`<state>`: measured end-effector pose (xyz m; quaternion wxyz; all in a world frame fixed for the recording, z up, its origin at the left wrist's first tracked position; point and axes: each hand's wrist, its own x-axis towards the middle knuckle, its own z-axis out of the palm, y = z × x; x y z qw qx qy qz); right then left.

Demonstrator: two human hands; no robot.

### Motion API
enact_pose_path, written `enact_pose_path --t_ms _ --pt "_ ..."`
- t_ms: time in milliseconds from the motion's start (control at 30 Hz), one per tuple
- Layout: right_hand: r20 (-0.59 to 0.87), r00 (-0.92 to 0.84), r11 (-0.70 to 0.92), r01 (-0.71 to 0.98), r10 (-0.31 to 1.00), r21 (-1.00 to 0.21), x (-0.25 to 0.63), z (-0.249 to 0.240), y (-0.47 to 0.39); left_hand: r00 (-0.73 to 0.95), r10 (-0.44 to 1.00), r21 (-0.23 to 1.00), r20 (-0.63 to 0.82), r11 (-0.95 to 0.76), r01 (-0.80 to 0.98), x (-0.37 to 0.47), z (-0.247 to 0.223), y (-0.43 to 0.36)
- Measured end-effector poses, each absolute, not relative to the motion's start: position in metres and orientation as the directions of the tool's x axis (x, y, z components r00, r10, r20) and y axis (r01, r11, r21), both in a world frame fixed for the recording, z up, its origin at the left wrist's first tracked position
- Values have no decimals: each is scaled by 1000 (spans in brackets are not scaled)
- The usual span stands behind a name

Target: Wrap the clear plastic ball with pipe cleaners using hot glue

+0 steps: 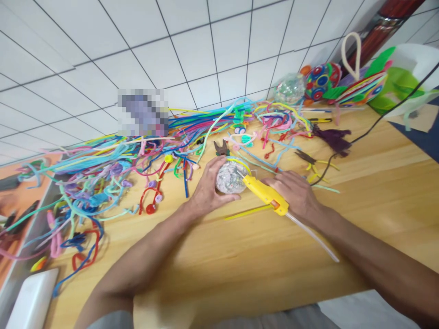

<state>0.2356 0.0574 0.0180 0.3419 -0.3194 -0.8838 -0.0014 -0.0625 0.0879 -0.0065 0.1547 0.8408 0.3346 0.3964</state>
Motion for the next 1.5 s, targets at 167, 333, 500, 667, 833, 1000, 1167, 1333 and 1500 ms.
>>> enact_pose_path --t_ms 167,333,500,667,833,1000,1167,1333,1500 --pt "611 -569 799 571 550 -188 236 22 57 436 681 539 588 -732 417 -60 -5 87" --pt "589 -580 800 562 562 -210 239 22 56 439 687 552 578 -726 410 -61 -8 87" --pt "576 -595 791 590 560 -160 241 20 57 444 682 550 581 -731 403 -60 -9 86" --pt "569 -598 784 604 565 -143 240 22 56 444 672 552 593 -741 383 -58 -9 86" --pt "583 -612 800 589 535 -115 239 24 56 442 670 554 596 -742 378 -58 -10 87" --pt "572 -610 794 596 548 -125 241 27 57 452 654 539 607 -757 371 -58 -9 86" --pt "585 -610 810 566 535 -150 240 27 56 448 651 539 613 -759 366 -57 -9 86" --pt "597 -595 807 568 538 -161 240 24 55 442 667 556 600 -745 368 -59 -12 87" --pt "619 -598 825 545 509 -151 240 17 57 429 716 598 551 -697 396 -62 -11 87"
